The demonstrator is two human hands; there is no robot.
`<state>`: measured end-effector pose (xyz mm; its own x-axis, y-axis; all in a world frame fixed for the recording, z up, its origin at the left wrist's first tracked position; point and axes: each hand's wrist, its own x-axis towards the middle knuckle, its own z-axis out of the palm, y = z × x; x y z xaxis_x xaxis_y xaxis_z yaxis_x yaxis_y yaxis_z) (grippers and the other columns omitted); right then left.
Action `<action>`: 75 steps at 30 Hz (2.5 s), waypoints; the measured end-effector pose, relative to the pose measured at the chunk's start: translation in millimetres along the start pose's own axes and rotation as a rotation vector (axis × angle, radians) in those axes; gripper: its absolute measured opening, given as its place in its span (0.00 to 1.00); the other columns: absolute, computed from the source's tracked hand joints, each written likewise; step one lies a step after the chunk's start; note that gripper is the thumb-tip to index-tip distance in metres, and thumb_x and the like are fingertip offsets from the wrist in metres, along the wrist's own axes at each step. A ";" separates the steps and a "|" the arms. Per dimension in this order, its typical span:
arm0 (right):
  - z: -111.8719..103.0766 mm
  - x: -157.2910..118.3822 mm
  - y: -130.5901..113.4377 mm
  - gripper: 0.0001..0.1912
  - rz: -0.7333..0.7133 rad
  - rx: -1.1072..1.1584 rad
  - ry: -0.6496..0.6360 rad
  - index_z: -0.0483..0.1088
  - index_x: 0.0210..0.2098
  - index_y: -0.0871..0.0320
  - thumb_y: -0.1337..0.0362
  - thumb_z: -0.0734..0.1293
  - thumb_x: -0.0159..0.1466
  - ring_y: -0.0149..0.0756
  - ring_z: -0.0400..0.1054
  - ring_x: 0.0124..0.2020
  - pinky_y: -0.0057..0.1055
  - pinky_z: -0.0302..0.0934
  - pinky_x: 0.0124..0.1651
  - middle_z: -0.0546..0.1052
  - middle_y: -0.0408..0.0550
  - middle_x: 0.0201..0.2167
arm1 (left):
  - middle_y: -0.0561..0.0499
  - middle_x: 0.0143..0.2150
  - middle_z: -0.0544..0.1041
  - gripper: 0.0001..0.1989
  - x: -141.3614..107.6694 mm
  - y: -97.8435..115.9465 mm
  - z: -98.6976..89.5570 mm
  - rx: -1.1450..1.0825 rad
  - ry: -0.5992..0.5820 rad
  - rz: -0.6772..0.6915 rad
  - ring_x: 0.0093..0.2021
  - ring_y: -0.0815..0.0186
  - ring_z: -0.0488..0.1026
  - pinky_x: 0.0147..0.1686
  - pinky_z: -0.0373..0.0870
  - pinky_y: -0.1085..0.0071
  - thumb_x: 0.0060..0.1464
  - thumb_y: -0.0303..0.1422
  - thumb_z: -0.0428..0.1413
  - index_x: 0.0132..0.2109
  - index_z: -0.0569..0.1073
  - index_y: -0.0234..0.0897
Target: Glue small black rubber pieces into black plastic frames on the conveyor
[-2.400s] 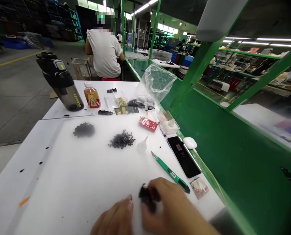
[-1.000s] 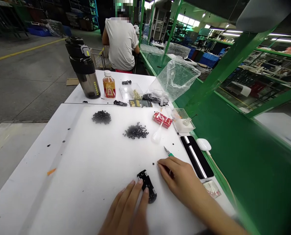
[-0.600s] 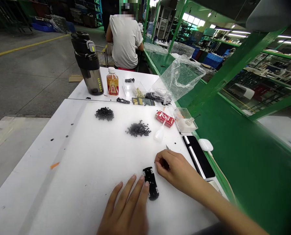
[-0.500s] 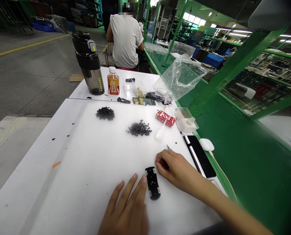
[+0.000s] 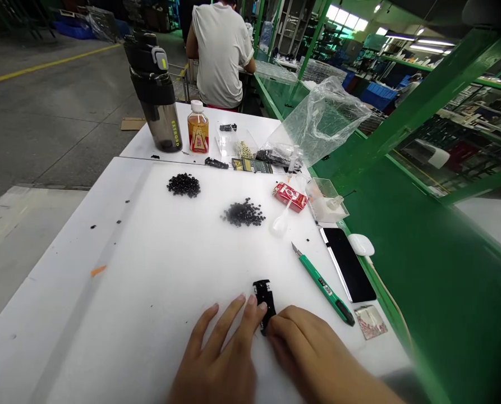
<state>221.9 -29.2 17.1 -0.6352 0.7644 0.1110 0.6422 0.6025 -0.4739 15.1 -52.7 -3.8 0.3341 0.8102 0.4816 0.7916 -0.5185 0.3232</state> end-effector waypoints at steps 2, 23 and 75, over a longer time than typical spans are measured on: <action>0.3 2.0 0.8 0.09 -0.031 -0.042 0.007 0.65 0.51 0.59 0.71 0.58 0.73 0.37 0.67 0.38 0.33 0.65 0.42 0.71 0.49 0.38 | 0.57 0.65 0.70 0.24 0.4 1.6 0.6 0.001 0.007 0.000 0.65 0.67 0.66 0.71 0.51 0.63 0.63 0.19 0.47 0.64 0.68 0.30; -18.7 3.3 -4.0 0.18 -0.256 -0.130 0.002 0.65 0.59 0.72 0.71 0.54 0.73 0.41 0.69 0.35 0.37 0.68 0.35 0.76 0.57 0.37 | 0.56 0.66 0.68 0.24 -1.4 6.1 5.4 -0.025 0.021 -0.028 0.66 0.63 0.66 0.70 0.53 0.59 0.64 0.19 0.46 0.64 0.69 0.32; -17.4 30.4 -8.8 0.27 1.121 1.226 0.735 0.63 0.24 0.60 0.47 0.77 0.55 0.26 0.55 0.24 0.22 0.52 0.23 0.63 0.43 0.24 | 0.47 0.62 0.73 0.22 3.0 -3.8 -12.7 -0.083 -0.074 0.147 0.65 0.54 0.67 0.64 0.63 0.54 0.59 0.15 0.51 0.57 0.74 0.31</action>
<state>204.4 -7.2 39.9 0.3436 0.7833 -0.5180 -0.2753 -0.4434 -0.8530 6.6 -51.8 6.8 0.4824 0.7401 0.4685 0.6875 -0.6513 0.3211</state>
